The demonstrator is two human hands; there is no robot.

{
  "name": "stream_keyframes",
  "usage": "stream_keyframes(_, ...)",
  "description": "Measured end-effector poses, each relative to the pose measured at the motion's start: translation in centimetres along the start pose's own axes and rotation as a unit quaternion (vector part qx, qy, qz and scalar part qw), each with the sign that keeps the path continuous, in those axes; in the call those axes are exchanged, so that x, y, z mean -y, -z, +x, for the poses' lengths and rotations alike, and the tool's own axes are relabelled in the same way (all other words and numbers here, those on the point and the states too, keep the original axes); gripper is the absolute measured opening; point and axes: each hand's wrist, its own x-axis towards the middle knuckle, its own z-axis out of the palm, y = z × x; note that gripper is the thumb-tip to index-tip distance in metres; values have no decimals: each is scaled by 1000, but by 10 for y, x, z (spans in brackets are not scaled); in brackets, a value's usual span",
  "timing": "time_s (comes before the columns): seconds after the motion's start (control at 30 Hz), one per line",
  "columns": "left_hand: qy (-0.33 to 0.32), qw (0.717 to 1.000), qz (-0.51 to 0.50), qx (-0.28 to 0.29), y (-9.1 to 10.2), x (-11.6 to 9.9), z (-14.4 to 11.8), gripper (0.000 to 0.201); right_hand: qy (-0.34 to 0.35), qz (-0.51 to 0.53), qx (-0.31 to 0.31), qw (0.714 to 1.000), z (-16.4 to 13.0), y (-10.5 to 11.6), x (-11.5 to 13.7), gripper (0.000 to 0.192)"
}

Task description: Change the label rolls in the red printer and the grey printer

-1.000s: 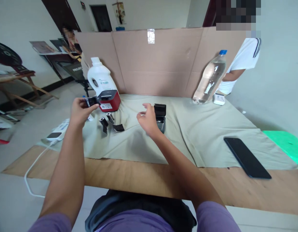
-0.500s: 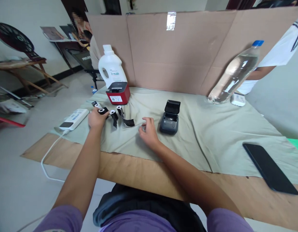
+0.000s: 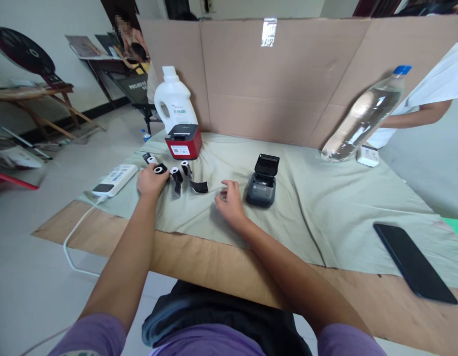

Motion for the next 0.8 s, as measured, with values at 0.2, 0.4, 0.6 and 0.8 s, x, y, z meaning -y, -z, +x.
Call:
stream_keyframes(0.2, -62, 989, -69, -117, 17, -6, -6, 45, -8, 0, 0, 1000, 0, 0, 0, 37)
stream_keyframes(0.4, -159, 982, -77, -70, 29, -27, -11, 41, -9, -1, 4, 1000, 0, -1, 1, 36)
stream_keyframes(0.6, -267, 955, 26, 124, 21, -54, -16, 42, -7, 0, 5, 1000, 2, -1, 1, 34)
stream_keyframes(0.8, -319, 943, 20, 91, 21, -65, -26, 25, -1, 1, 1, 1000, 1, -4, -4, 34)
